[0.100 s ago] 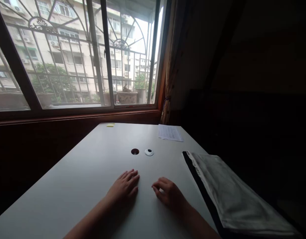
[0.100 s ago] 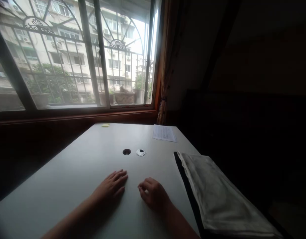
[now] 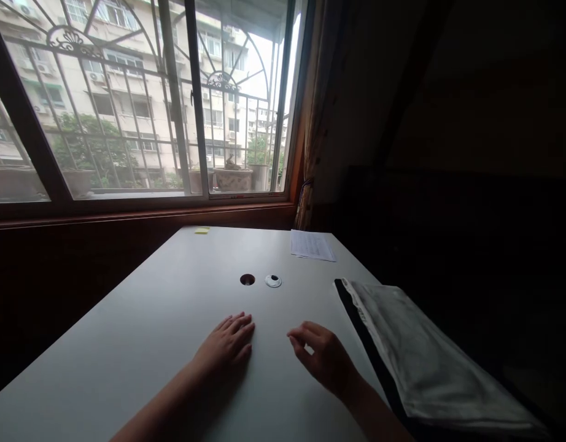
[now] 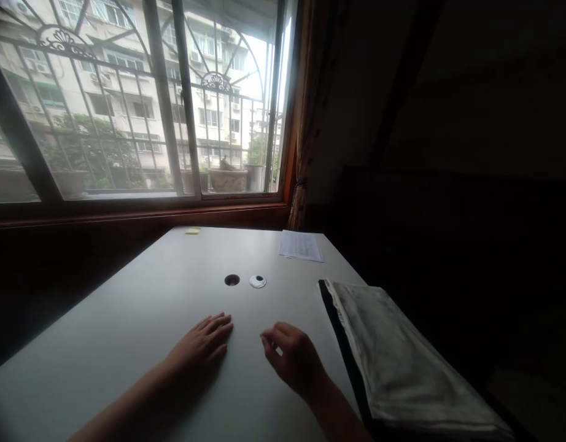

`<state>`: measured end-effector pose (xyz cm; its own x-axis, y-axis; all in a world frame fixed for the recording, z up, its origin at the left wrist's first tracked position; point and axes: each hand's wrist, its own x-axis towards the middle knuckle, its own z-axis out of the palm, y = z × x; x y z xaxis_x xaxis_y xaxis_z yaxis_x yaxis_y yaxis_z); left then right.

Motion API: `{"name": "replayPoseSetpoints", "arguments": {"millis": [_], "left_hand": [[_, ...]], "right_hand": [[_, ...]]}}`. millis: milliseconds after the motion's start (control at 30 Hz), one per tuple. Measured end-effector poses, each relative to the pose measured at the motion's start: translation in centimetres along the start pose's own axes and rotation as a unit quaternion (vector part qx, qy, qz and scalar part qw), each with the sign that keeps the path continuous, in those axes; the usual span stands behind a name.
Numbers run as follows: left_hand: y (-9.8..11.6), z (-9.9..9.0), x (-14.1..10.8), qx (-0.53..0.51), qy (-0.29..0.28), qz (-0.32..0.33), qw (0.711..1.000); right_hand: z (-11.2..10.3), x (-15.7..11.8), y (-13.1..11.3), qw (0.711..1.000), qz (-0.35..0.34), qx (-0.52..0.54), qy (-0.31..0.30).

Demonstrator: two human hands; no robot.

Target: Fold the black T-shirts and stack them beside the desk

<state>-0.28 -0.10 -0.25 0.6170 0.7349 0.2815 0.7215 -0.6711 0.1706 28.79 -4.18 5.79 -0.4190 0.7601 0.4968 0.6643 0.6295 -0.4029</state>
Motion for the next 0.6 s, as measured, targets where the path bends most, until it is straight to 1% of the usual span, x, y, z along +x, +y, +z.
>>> {"name": "replayPoseSetpoints", "arguments": {"millis": [67,133,167,233,300,333,367,400,433,467,500,600], "left_hand": [[-0.1,0.1,-0.3,-0.002,0.015,0.010,1.000],[-0.3,0.2,-0.5,-0.005,0.024,0.017,1.000],[-0.3,0.2,-0.6,-0.005,0.024,0.019,1.000],[-0.4,0.2,-0.6,-0.003,0.019,0.018,1.000],[-0.4,0.1,-0.6,-0.001,0.011,0.014,1.000],[-0.5,0.1,-0.6,0.000,0.009,0.012,1.000],[-0.5,0.2,-0.6,-0.001,0.008,0.011,1.000],[-0.5,0.2,-0.6,-0.003,0.010,0.011,1.000],[-0.6,0.3,-0.6,-0.005,0.012,0.012,1.000],[-0.6,0.3,-0.6,-0.007,0.016,0.012,1.000],[-0.6,0.4,-0.6,-0.009,0.019,0.012,1.000],[-0.7,0.5,-0.6,-0.011,0.021,0.010,1.000]], "right_hand": [[-2.7,0.0,0.7,0.996,0.007,-0.052,0.073],[-5.8,-0.3,2.6,0.981,0.040,-0.135,0.132],[-7.3,-0.6,4.0,0.971,0.071,-0.178,0.141],[-10.1,-1.6,7.3,0.948,0.155,-0.257,0.103],[-12.2,-2.8,10.7,0.917,0.241,-0.314,0.040],[-13.0,-3.4,12.2,0.898,0.293,-0.327,0.006],[-13.6,-3.8,13.5,0.887,0.329,-0.323,-0.032],[-14.1,-4.2,14.4,0.881,0.349,-0.313,-0.063],[-14.4,-4.3,14.9,0.881,0.355,-0.303,-0.078],[-14.6,-4.3,15.2,0.886,0.349,-0.297,-0.076],[-14.7,-4.2,15.2,0.891,0.336,-0.299,-0.059],[-15.0,-3.4,14.1,0.897,0.300,-0.324,0.024]]}}
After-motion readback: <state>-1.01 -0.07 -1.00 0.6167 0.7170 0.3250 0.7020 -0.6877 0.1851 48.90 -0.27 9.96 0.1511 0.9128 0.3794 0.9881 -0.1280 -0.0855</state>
